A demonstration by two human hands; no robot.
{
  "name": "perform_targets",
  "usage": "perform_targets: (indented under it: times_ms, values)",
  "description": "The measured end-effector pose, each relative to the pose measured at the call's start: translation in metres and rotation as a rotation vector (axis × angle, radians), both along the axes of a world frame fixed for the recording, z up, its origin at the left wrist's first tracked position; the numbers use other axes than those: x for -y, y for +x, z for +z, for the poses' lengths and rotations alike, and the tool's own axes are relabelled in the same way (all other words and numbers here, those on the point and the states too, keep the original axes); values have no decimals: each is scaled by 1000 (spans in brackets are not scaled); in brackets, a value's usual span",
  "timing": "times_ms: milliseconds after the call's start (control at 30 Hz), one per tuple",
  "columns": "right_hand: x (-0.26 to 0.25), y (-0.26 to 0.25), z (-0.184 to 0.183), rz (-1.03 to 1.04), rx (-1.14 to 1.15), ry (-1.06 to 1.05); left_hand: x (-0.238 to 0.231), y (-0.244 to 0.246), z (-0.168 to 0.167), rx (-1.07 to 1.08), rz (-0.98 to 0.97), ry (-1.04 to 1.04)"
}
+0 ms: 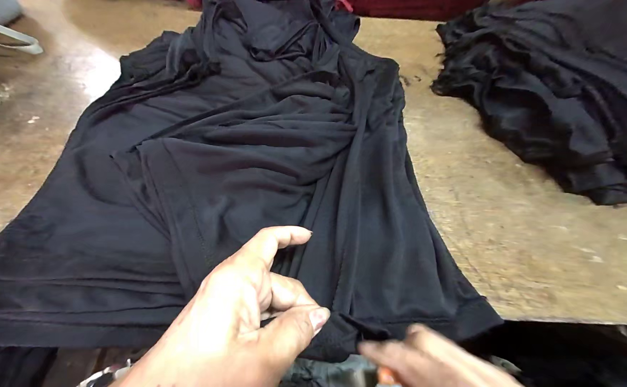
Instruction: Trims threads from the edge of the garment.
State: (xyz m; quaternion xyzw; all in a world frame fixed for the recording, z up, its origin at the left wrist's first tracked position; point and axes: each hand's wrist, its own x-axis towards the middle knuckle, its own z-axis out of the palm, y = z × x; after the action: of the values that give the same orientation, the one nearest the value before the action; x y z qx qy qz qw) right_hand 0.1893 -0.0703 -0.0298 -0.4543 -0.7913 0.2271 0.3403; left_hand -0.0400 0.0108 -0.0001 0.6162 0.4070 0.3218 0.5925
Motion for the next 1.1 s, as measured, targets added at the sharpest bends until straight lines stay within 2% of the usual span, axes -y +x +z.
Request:
perform_targets:
  times_ms: [100, 233, 533, 767, 933, 1100]
  values:
    - [-6, 11, -1, -203, 201, 186, -4, -4, -4, -30, -53, -35]
    - [-5, 17, -4, -177, 282, 284, -2, -1, 0, -7, -17, -32]
    - [-10, 11, -6, -124, 226, 303, -7, -2, -6, -45, -51, -82]
    - [-11, 13, -4, -115, 250, 302, -4, 0, -5, -8, 1, -4]
    - [-11, 13, -3, -110, 250, 295, -5, -2, 2, -116, -3, 43]
    - [-14, 8, -5, -93, 241, 299, -4, 3, -5, -9, -14, 5]
